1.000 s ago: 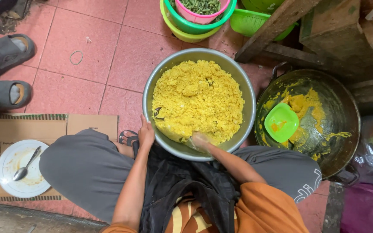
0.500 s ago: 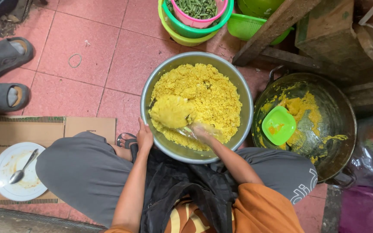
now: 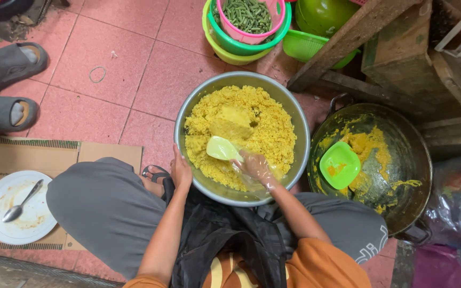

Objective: Mixing and preparing yellow rice in a large metal basin.

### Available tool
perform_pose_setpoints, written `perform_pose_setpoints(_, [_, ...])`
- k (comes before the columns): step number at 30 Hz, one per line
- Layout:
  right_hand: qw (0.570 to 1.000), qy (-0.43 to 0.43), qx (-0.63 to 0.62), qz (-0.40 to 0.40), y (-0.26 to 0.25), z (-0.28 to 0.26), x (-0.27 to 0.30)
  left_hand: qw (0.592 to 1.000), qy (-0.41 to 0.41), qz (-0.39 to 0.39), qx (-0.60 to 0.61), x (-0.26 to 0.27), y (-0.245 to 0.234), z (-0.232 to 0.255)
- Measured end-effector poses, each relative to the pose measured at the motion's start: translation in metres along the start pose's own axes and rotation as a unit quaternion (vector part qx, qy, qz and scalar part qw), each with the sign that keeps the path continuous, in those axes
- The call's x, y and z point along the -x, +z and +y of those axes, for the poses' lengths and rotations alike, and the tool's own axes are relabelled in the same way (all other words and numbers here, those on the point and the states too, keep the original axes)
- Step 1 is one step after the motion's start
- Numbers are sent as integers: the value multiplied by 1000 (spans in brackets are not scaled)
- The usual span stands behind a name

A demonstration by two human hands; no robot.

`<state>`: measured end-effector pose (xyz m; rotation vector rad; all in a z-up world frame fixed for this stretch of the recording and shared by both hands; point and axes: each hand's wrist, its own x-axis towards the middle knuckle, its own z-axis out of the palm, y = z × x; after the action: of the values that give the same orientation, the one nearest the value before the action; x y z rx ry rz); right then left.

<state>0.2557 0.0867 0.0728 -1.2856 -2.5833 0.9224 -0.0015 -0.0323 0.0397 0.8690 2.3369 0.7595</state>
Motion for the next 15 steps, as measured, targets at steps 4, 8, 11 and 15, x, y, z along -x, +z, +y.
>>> perform_pose_setpoints(4, [986,61,152,25,6,16,-23,1000,8,19,8,7,14,5])
perform_pose_setpoints(8, [987,131,97,6,-7,4,-56,999,19,35,-1,11,17,9])
perform_pose_setpoints(11, [982,139,113,57,31,43,-89,999,11,36,-2,16,16,7])
perform_pose_setpoints(15, [973,175,106,111,30,60,-132,999,27,42,4,6,24,1])
